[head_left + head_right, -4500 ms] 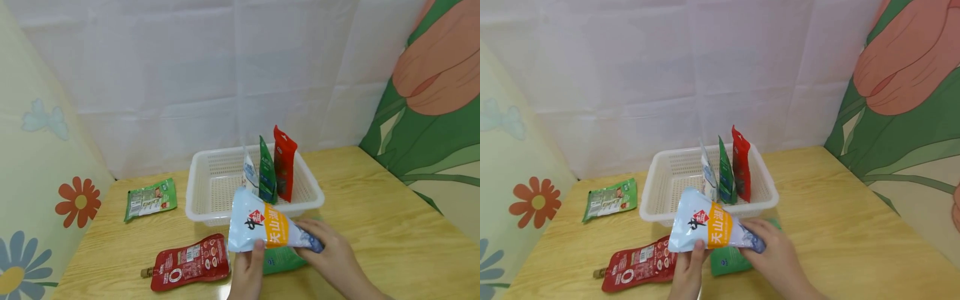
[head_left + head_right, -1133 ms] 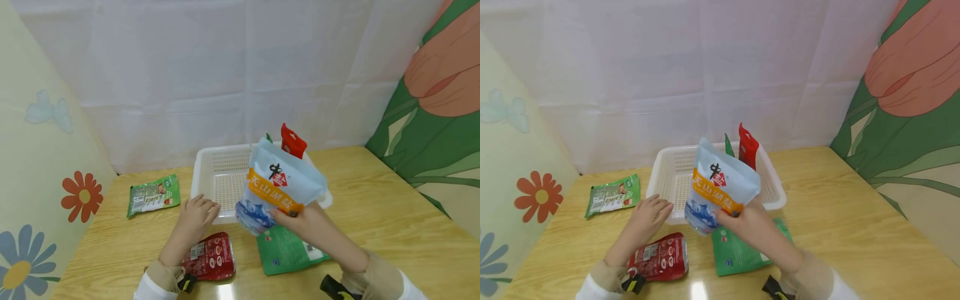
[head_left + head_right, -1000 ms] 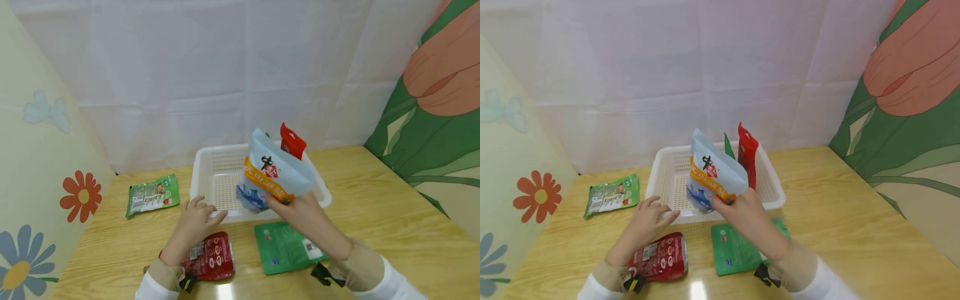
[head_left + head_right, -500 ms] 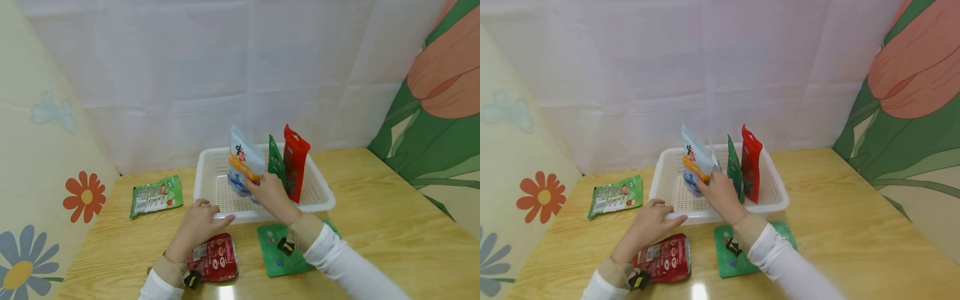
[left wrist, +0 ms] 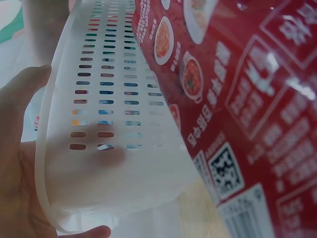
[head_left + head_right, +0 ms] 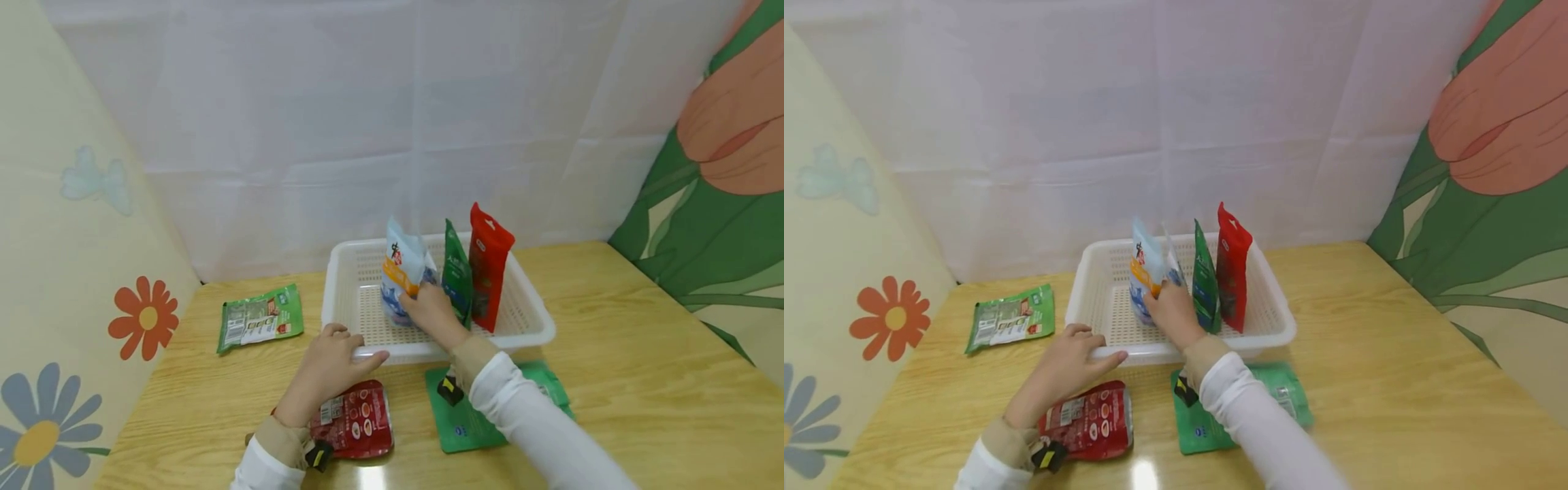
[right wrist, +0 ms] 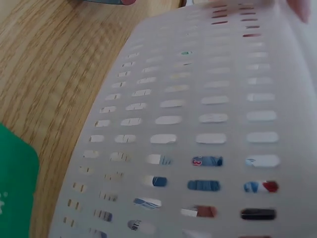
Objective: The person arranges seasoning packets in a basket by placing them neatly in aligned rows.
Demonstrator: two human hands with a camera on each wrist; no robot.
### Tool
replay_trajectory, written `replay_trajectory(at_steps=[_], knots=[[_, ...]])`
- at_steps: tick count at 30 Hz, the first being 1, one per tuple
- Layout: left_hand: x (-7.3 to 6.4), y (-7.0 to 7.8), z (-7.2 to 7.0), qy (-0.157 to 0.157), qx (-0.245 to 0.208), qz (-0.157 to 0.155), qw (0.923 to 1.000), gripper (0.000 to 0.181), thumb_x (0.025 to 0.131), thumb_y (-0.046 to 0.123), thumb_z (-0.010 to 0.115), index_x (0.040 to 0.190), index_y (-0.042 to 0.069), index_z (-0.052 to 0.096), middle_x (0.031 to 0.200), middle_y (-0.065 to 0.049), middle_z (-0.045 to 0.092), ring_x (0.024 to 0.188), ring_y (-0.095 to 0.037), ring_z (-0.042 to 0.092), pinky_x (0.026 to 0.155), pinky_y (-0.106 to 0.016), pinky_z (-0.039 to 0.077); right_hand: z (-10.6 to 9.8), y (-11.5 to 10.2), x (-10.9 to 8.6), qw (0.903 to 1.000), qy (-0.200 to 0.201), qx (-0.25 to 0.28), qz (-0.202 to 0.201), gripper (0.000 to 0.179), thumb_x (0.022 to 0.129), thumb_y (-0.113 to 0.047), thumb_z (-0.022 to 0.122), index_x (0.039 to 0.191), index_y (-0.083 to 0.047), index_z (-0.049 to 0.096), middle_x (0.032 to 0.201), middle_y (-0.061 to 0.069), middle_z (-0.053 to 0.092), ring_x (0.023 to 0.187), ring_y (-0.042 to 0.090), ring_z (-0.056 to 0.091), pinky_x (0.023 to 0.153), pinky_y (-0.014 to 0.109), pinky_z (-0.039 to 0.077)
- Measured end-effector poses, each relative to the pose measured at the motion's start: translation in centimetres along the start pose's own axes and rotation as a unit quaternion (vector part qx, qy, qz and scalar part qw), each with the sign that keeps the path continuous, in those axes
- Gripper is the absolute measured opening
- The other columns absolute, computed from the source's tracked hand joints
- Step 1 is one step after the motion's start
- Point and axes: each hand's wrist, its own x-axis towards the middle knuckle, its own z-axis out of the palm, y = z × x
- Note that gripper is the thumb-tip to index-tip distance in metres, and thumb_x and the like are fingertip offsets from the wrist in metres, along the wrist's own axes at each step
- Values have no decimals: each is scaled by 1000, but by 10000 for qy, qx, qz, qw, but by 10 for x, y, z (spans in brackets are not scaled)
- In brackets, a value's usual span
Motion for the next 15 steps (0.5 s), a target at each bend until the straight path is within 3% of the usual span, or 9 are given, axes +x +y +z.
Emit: replay_trajectory(at_steps=[7, 15], knots=[[0, 1, -1, -4, -56, -42, 10000, 57, 88, 55, 55, 112, 5, 69, 108, -14, 71, 117, -33, 55, 94, -49, 48, 8, 3, 8, 9990, -260, -57, 363, 46, 94, -20, 52, 128, 11, 51, 123, 27, 62, 112, 37, 62, 95, 47, 51], [0, 2, -1, -4, -119, -56, 9999, 56, 88, 54, 56, 111, 5, 69, 108, -13, 72, 118, -34, 54, 96, -49, 48, 12, 5, 12, 9983, -429, -72, 377, 42, 95, -16, 49, 125, 14, 52, 122, 27, 62, 113, 37, 61, 98, 47, 49]])
